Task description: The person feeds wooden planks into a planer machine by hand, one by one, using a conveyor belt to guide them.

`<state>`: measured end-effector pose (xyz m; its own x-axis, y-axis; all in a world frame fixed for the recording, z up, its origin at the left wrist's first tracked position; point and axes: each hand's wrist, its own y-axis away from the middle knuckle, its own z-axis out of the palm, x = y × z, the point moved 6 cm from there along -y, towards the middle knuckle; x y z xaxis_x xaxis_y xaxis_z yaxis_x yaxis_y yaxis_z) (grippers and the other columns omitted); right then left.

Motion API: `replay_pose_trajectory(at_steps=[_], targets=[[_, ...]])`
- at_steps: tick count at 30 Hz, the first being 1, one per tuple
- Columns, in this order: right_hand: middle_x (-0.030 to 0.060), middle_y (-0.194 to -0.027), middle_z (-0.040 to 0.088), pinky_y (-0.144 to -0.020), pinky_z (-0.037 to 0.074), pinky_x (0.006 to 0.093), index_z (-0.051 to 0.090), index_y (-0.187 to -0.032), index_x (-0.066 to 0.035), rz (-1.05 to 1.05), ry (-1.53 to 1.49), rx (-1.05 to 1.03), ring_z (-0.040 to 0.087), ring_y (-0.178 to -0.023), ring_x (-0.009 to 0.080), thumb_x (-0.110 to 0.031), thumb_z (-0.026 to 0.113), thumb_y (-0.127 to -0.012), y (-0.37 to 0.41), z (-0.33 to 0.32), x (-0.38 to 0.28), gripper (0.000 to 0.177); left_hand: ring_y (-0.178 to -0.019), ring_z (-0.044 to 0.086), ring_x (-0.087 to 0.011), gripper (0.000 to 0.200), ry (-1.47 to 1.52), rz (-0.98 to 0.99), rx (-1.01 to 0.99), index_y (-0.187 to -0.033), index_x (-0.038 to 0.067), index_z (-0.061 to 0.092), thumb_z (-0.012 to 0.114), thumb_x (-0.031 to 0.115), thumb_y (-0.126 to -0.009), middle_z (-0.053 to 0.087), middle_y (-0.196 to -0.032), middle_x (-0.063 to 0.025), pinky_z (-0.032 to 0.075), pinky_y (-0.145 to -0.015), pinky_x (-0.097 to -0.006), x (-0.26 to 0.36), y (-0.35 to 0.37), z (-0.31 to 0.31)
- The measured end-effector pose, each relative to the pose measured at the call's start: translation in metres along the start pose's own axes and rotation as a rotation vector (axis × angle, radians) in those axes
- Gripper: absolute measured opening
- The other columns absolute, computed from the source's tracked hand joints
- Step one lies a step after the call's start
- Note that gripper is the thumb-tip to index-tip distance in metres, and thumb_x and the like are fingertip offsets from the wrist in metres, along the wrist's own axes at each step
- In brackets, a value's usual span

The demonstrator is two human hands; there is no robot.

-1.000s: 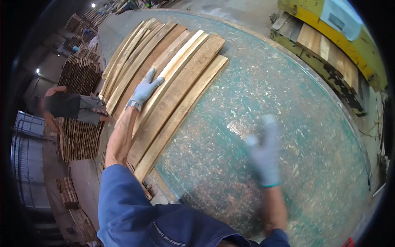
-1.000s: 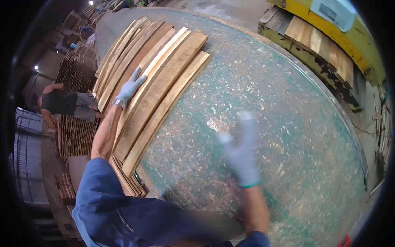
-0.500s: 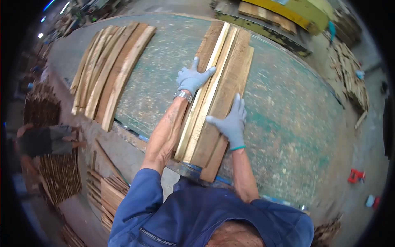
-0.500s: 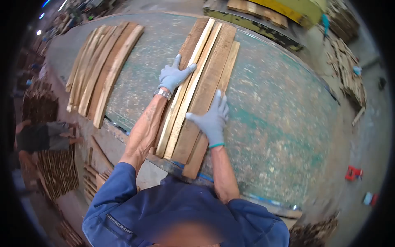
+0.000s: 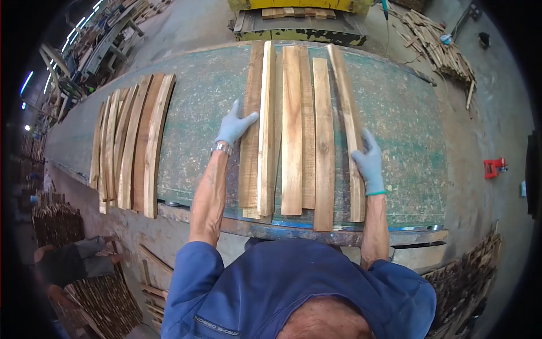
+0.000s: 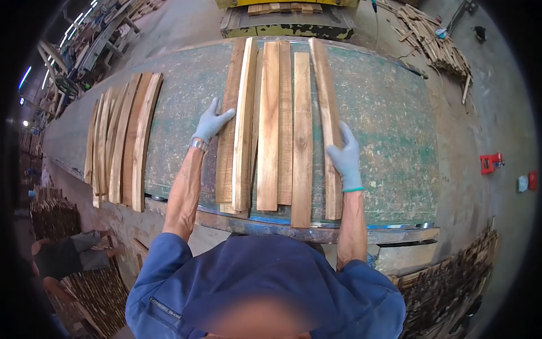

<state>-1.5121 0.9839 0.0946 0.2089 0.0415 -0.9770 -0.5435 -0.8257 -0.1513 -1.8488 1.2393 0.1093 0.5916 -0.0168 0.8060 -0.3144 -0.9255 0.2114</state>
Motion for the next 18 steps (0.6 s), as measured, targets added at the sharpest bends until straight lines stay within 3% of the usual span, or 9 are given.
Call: replay_pose_trajectory(at_steps=[3,4,7,8,9,10,12,15,18], targets=[[0.0263,-0.142,0.045,-0.109,0.038,0.0451,0.045,-0.144,-0.004,0.14,0.892,-0.032,0.049,-0.128,0.0385,-0.016,0.065,-0.072,0.024,-0.004,0.006,0.076,-0.134,0.048,-0.034,0.103,-0.003,0.176,0.062,-0.152,-0.003,0.026,0.074,0.049,-0.078,0.043,-0.146,-0.0298,0.038,-0.112,-0.039,-0.005,0.009,0.015],[0.0291,-0.144,0.04,-0.111,0.033,0.0486,0.045,-0.145,-0.008,0.061,1.026,0.037,0.042,-0.129,0.0443,-0.025,0.065,-0.076,0.03,0.001,0.016,0.073,-0.136,0.045,-0.0365,0.099,-0.003,0.171,0.044,-0.155,0.005,0.025,0.069,0.054,-0.081,0.038,-0.15,-0.0306,0.037,-0.112,-0.0382,0.005,0.018,0.022],[0.0291,-0.146,0.04,-0.112,0.029,0.0509,0.044,-0.145,-0.009,-0.031,0.855,-0.029,0.039,-0.133,0.0434,-0.029,0.062,-0.08,0.029,0.025,0.025,0.07,-0.14,0.038,-0.0433,0.094,-0.207,-0.032,-0.02,-0.157,0.019,0.025,0.06,0.064,-0.082,0.027,-0.156,-0.0293,0.035,-0.112,-0.0443,0.026,0.028,0.031],[0.0302,-0.146,0.039,-0.111,0.027,0.0552,0.044,-0.145,-0.009,-0.116,1.1,-0.008,0.04,-0.132,0.0432,-0.038,0.062,-0.085,0.033,0.041,0.012,0.069,-0.141,0.031,-0.051,0.09,-0.529,-0.116,0.09,-0.157,0.03,0.026,0.054,0.072,-0.081,0.021,-0.158,-0.0275,0.035,-0.11,-0.054,0.043,0.044,0.032],[0.0299,-0.147,0.038,-0.111,0.026,0.0567,0.043,-0.146,-0.009,-0.156,1.099,0.045,0.039,-0.133,0.0431,-0.045,0.064,-0.083,0.037,0.063,-0.014,0.076,-0.14,0.028,-0.0537,0.099,-0.649,-0.069,0.164,-0.156,0.03,0.027,0.059,0.076,-0.075,0.021,-0.157,-0.0285,0.035,-0.105,-0.0621,0.043,0.042,0.037],[0.0296,-0.147,0.037,-0.11,0.026,0.0581,0.041,-0.147,-0.009,-0.196,1.094,0.094,0.038,-0.133,0.0431,-0.053,0.066,-0.08,0.04,0.087,-0.039,0.084,-0.138,0.032,-0.0534,0.103,-0.626,-0.105,0.14,-0.156,0.03,0.026,0.065,0.072,-0.071,0.023,-0.156,-0.0293,0.037,-0.105,-0.06,0.056,0.044,0.04],[0.0277,-0.148,0.035,-0.109,0.026,0.0588,0.038,-0.149,-0.009,-0.057,0.83,-0.125,0.035,-0.133,0.0436,-0.063,0.073,-0.07,0.042,0.145,-0.059,0.101,-0.134,0.039,-0.0523,0.108,-0.58,-0.148,0.075,-0.157,0.029,0.026,0.073,0.063,-0.066,0.025,-0.154,-0.0306,0.041,-0.104,-0.0552,0.052,0.053,0.041],[0.0259,-0.147,0.034,-0.107,0.029,0.0571,0.035,-0.149,-0.009,0.076,0.861,-0.196,0.035,-0.133,0.042,-0.061,0.08,-0.062,0.043,0.172,-0.043,0.111,-0.129,0.047,-0.0478,0.111,-0.468,-0.121,0.048,-0.156,0.028,0.027,0.08,0.047,-0.061,0.027,-0.153,-0.0315,0.046,-0.103,-0.0474,0.043,0.04,0.031],[0.0242,-0.144,0.038,-0.104,0.035,0.0522,0.032,-0.15,-0.007,0.157,0.82,-0.197,0.036,-0.132,0.0402,-0.037,0.082,-0.062,0.03,0.154,-0.031,0.105,-0.126,0.055,-0.0372,0.11,-0.243,-0.041,0.066,-0.154,0.023,0.033,0.083,0.03,-0.057,0.043,-0.144,-0.0307,0.049,-0.101,-0.0409,0.022,0.041,-0.002]])
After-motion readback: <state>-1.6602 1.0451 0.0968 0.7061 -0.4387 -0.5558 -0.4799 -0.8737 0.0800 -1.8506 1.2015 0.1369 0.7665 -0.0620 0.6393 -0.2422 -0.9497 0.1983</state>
